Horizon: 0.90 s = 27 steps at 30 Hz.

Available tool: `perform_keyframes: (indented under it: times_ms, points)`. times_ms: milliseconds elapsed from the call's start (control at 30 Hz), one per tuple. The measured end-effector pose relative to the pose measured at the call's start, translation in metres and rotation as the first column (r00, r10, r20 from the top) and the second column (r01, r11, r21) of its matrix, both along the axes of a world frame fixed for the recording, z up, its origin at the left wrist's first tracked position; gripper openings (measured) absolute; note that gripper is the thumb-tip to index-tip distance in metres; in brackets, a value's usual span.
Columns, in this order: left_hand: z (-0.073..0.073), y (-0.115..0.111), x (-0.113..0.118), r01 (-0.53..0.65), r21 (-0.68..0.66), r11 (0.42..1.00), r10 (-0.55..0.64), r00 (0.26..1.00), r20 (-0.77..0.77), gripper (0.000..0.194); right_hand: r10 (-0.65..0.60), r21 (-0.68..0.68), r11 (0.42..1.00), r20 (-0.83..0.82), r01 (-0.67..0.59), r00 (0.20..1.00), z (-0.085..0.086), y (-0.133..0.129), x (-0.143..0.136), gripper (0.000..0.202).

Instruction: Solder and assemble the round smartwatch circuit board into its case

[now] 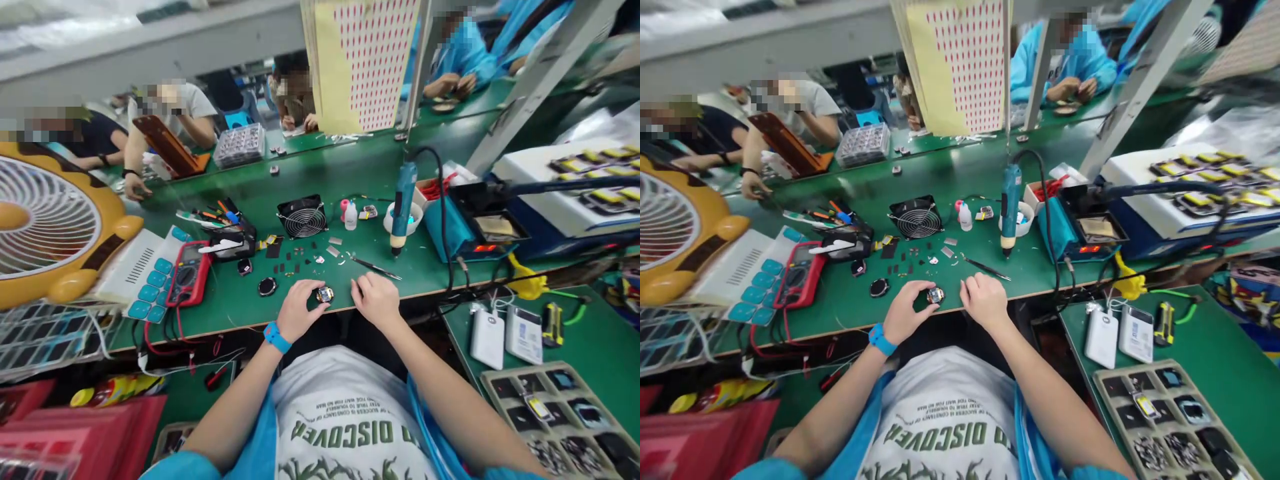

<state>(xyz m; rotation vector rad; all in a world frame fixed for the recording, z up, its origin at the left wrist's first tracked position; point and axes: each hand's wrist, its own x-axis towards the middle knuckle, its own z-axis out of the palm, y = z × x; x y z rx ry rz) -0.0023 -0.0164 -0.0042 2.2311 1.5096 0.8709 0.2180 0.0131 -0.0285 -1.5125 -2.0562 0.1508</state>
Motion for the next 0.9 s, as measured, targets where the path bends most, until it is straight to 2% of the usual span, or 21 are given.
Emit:
perform_keyframes:
  times_ms: [133,233,300,367,467,533,667,733,800,833,900]
  points:
    - [0.002,-0.005,0.008,-0.026,-0.019,0.999,0.027,0.999,0.039,0.035,0.039,-0.145,0.987,-0.187,-0.067,0.982,0.003,0.004,0.008,0.040]
    - [0.009,-0.016,0.019,0.013,0.007,1.000,-0.013,0.996,0.089,0.038,0.115,-0.274,0.934,-0.373,-0.228,0.921,0.015,0.002,0.019,0.042]
    - [0.015,-0.024,0.026,0.073,0.064,0.995,-0.080,0.989,0.121,0.041,0.178,-0.344,0.860,-0.491,-0.378,0.853,0.025,-0.003,0.026,0.044]
    - [0.020,-0.030,0.030,0.129,0.098,0.987,-0.141,0.982,0.127,0.043,0.189,-0.404,0.760,-0.612,-0.509,0.768,0.035,-0.009,0.031,0.046]
    - [0.023,-0.035,0.031,0.201,0.102,0.974,-0.212,0.972,0.105,0.047,0.006,-0.485,0.586,-0.798,-0.649,0.602,0.045,-0.019,0.030,0.045]
    - [0.022,-0.034,0.029,0.242,0.111,0.964,-0.254,0.961,0.110,0.050,-0.158,-0.525,0.508,-0.836,-0.683,0.526,0.048,-0.024,0.025,0.043]
    - [0.021,-0.032,0.026,0.303,0.102,0.947,-0.318,0.929,0.189,0.050,-0.326,-0.596,0.479,-0.803,-0.645,0.499,0.049,-0.033,0.011,0.043]
    - [0.022,-0.032,0.026,0.294,0.000,0.956,-0.280,0.910,0.305,0.055,-0.360,-0.604,0.500,-0.797,-0.621,0.485,0.049,-0.036,0.006,0.044]
    - [0.023,-0.032,0.028,0.264,-0.229,0.937,-0.119,0.857,0.502,0.063,-0.366,-0.600,0.542,-0.799,-0.589,0.477,0.050,-0.039,0.003,0.046]
    - [0.024,-0.032,0.030,0.261,-0.374,0.890,0.007,0.812,0.584,0.061,-0.361,-0.597,0.564,-0.800,-0.570,0.480,0.050,-0.041,0.002,0.046]
    - [0.027,-0.029,0.035,0.299,-0.602,0.741,0.240,0.718,0.653,0.044,-0.341,-0.597,0.598,-0.793,-0.534,0.505,0.051,-0.043,0.001,0.046]
